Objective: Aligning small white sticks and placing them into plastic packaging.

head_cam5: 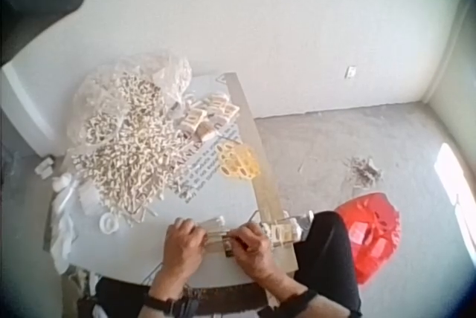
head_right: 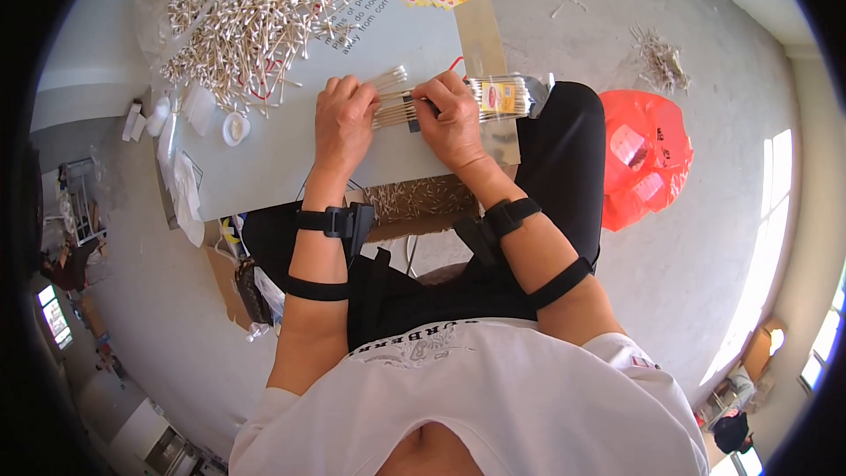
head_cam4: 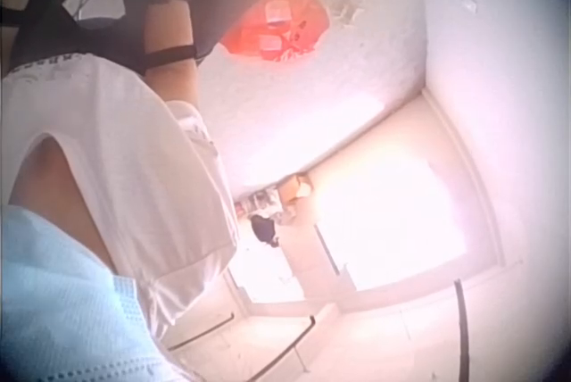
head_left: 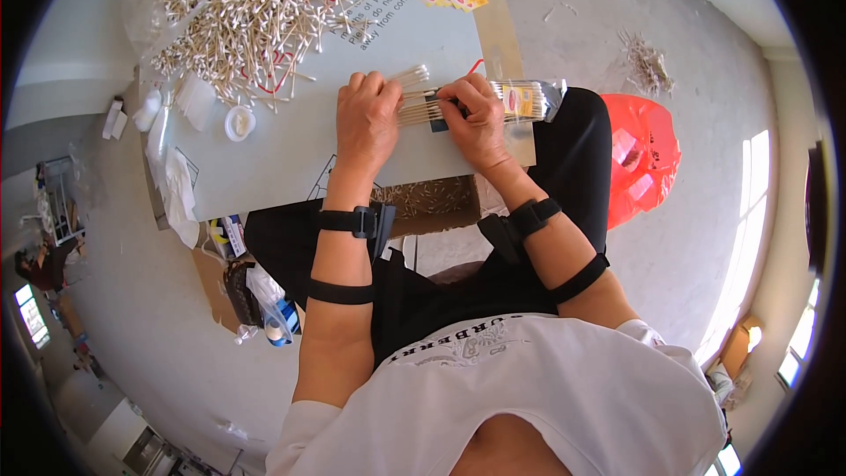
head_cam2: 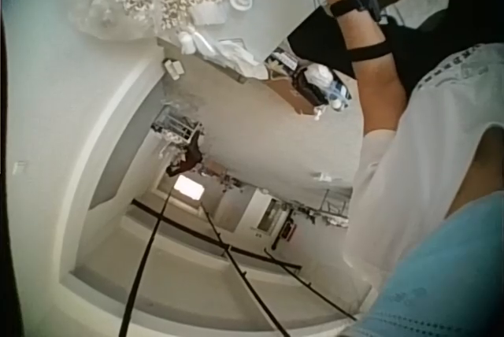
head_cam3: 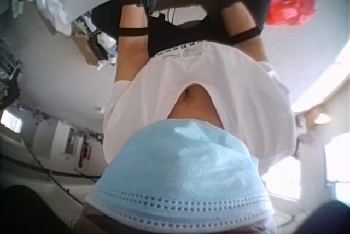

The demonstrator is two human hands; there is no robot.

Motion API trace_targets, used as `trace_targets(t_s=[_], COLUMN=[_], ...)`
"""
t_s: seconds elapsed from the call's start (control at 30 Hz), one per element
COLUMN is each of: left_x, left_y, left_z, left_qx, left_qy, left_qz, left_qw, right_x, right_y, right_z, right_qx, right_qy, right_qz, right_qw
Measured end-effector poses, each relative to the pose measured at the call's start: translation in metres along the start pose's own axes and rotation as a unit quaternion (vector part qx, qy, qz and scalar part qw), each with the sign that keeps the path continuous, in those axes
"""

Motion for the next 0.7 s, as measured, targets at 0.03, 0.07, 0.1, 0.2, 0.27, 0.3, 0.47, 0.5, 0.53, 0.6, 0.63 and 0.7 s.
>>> trace_targets(t_s=[0.03,0.07,0.1,0.2,0.27,0.3,0.47,0.5,0.53,0.6,0.63,0.7], left_x=[-0.001,-0.002,-0.003,-0.004,-0.004,-0.006,-0.029,-0.024,-0.023,-0.023,-0.022,-0.02], left_y=[0.001,0.001,0.002,0.0,0.0,-0.005,-0.028,-0.02,-0.019,-0.017,-0.016,-0.015], left_z=[0.0,0.0,0.0,-0.001,0.003,0.001,0.031,0.033,0.037,0.041,0.041,0.039], left_qx=[0.005,0.005,0.012,0.002,-0.016,-0.107,-0.456,-0.459,-0.489,-0.511,-0.512,-0.533], left_qy=[-0.004,-0.004,-0.003,0.003,0.011,0.074,0.187,0.185,0.186,0.175,0.175,0.179], left_qz=[0.015,0.015,0.019,-0.007,-0.034,-0.086,-0.254,-0.252,-0.258,-0.266,-0.265,-0.254], left_qw=[1.0,1.0,1.0,1.0,0.999,0.988,0.832,0.831,0.812,0.799,0.798,0.787], right_x=[0.0,0.0,0.0,-0.002,0.0,0.001,0.02,0.023,0.025,0.02,0.018,0.02], right_y=[0.001,0.004,0.007,0.009,0.008,0.009,0.014,0.021,0.02,0.015,0.015,0.025], right_z=[0.0,-0.001,-0.002,-0.003,-0.004,-0.006,0.025,0.029,0.033,0.04,0.04,0.037], right_qx=[0.001,0.002,0.003,0.015,0.069,0.122,0.203,0.248,0.243,0.232,0.217,0.254], right_qy=[0.0,0.003,0.006,-0.004,0.028,0.061,0.033,0.035,0.034,0.026,0.021,0.028], right_qz=[0.0,0.014,0.028,0.088,0.078,0.068,0.054,0.068,0.065,0.067,0.067,0.086], right_qw=[1.0,1.0,1.0,0.996,0.994,0.988,0.977,0.966,0.967,0.97,0.974,0.963])
Point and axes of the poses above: each hand's wrist, its own x-axis towards the middle knuckle, its own z-axis out of the palm, y = z × x, the point moved 7 cm from there along x, towards the middle knuckle, and after that the axes turned 8 degrees about x, right-handed, at the moved point
